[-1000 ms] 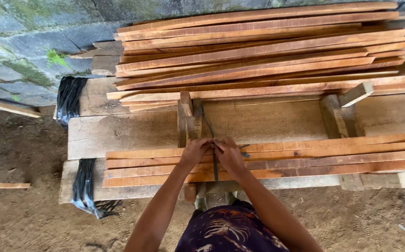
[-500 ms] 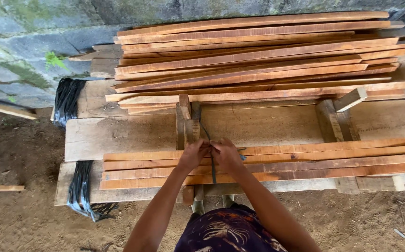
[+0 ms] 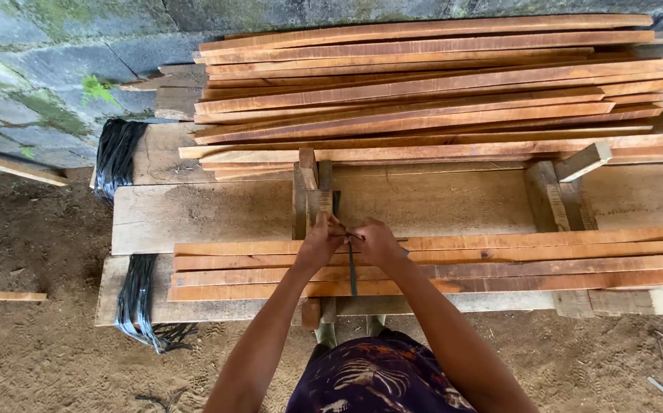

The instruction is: Organizing thin wooden strips and bundling them together using plastic straps.

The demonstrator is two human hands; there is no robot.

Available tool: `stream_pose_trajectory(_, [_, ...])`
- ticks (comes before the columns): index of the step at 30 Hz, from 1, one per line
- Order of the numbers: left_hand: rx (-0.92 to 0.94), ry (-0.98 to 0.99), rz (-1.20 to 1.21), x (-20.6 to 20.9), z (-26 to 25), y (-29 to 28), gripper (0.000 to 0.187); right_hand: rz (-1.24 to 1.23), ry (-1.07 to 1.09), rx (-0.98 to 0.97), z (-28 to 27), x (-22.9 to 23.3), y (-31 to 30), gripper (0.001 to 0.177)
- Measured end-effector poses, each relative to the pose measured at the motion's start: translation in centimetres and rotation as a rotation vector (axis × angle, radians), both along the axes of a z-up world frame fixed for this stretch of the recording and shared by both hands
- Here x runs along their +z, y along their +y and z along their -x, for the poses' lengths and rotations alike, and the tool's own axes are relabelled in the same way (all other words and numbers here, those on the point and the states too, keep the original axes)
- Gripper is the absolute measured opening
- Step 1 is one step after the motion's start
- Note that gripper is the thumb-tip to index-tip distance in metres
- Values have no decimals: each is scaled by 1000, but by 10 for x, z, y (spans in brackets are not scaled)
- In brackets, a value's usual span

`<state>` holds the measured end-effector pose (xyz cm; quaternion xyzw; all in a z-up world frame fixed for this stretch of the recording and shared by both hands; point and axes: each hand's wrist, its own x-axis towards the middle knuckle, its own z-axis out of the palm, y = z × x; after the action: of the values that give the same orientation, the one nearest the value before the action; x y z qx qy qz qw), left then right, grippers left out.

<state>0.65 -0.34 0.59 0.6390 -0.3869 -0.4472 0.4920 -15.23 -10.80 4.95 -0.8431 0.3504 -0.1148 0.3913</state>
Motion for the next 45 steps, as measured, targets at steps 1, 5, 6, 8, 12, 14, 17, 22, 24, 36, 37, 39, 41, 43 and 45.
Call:
stream_pose_trajectory(1, [-16, -136, -60, 1, 1, -1, 42, 32, -1, 66, 3, 0, -1, 42])
stream_pose_trajectory(5, [-101, -606, -174, 8, 13, 0, 41, 51, 76, 200, 4, 4, -12, 39])
stream_pose_trajectory(6, [-103, -607, -173, 35, 14, 2, 41, 50, 75, 199, 4, 0, -10, 39])
stream_pose_trajectory(8, [-217, -840, -209, 89, 17, 6, 37, -67, 24, 110, 5, -9, -7, 37])
stream_pose_trajectory(12, [-95, -722, -159, 57, -8, 14, 31, -158, -2, 56, 6, 9, 5, 27])
stream_pose_trajectory(14, [-45, -585, -119, 24, -19, 17, 31, -189, -42, 46, 4, 21, 7, 29])
stream_pose_trajectory(17, [-64, -494, -94, 55, -2, 16, 34, -199, -15, 58, 3, 4, 1, 31])
stream_pose_trajectory(22, [-44, -628, -114, -10, 8, 0, 37, -212, 68, 96, 5, -17, -12, 33])
stream_pose_trajectory(24, [-2, -525, -104, -7, 7, 3, 34, -233, 80, 107, 2, 2, -12, 34])
stream_pose_trajectory(36, [73, -291, 55, -52, -3, -1, 30, -809, 339, 21, -44, -2, -51, 14])
stream_pose_trajectory(37, [61, -367, 64, -52, 0, -1, 28, -847, 330, -22, -44, 23, -44, 13])
stream_pose_trajectory(39, [48, -443, 74, -39, 4, 4, 26, -885, 322, -66, -44, 36, -40, 15])
stream_pose_trajectory(41, [44, -584, 120, -12, 8, 12, 19, -882, 338, -61, -43, 11, -47, 15])
stream_pose_trajectory(43, [57, -683, 170, -9, 10, 13, 21, -881, 347, -63, -44, 8, -49, 15])
stream_pose_trajectory(45, [72, -780, 218, -14, 12, 12, 28, -882, 358, -64, -45, 7, -49, 15])
